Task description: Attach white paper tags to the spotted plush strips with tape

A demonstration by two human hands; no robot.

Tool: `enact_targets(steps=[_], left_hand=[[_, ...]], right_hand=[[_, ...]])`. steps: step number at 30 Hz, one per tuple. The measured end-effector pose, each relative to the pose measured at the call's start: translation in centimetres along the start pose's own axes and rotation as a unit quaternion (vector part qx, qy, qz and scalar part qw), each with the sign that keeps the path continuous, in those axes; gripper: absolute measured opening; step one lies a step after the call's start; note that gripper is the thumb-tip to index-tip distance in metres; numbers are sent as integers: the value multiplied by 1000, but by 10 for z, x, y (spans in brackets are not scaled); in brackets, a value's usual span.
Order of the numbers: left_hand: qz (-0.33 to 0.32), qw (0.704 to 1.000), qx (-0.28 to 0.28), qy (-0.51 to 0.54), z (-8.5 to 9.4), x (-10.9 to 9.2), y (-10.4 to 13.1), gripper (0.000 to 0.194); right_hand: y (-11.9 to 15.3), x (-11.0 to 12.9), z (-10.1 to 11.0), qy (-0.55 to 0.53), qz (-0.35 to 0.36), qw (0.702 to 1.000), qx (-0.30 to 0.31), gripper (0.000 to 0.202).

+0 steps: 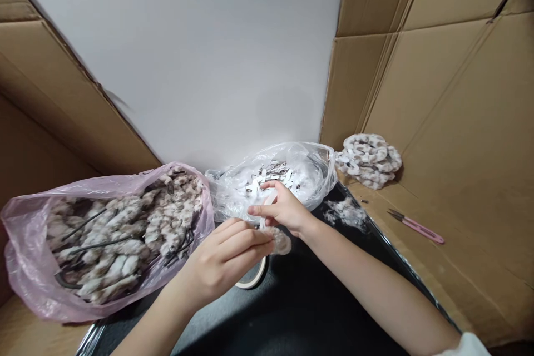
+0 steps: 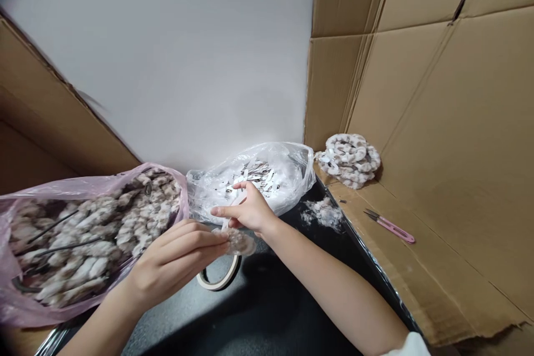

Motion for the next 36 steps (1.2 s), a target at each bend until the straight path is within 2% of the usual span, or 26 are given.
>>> enact_targets(steps=[3,5,10,14,17,21,24,27,29,33,36], left_hand=[[1,1000,25,2,-4,-4,-1,21],[9,999,39,9,-7,-6,-2,18],[9,998,55,17,-15,-15,-7,12],[17,995,96,36,-30,-23,-9,18],[22,992,109,51,-37,-24,-7,18],[32,993,101,45,-40,-18,-4,16],[50,994,87,49,-39,-8,-5,17],[64,994,67,57,-34,2,-5,18],[71,994,57,60,-32,6,-4,16],[79,993,53,69,-31,11,-1,14],[95,991,55,81,-33,15,1,12]], right_hand=[[-1,13,8,58,26,998,14,71],[-1,22,18,121,44,992,0,64],[3,40,42,320,69,943,-67,54],[2,39,44,397,68,913,-62,49],[-2,30,42,373,40,926,-42,50],[-4,22,38,255,13,967,-10,55],[0,21,21,137,-3,984,112,54],[9,29,10,65,3,976,209,54],[11,34,14,71,14,975,210,50],[8,44,25,130,55,978,154,24],[6,49,28,177,98,970,132,16]])
Point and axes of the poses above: each hand's wrist, its own y-axis away from the middle knuckle, its own z-axis out of the back of the hand, x = y × z, the point moved 10 cm from there along -y, towards the middle knuckle, and after that the axes turned 4 degrees about y, right-handed, at the moved point
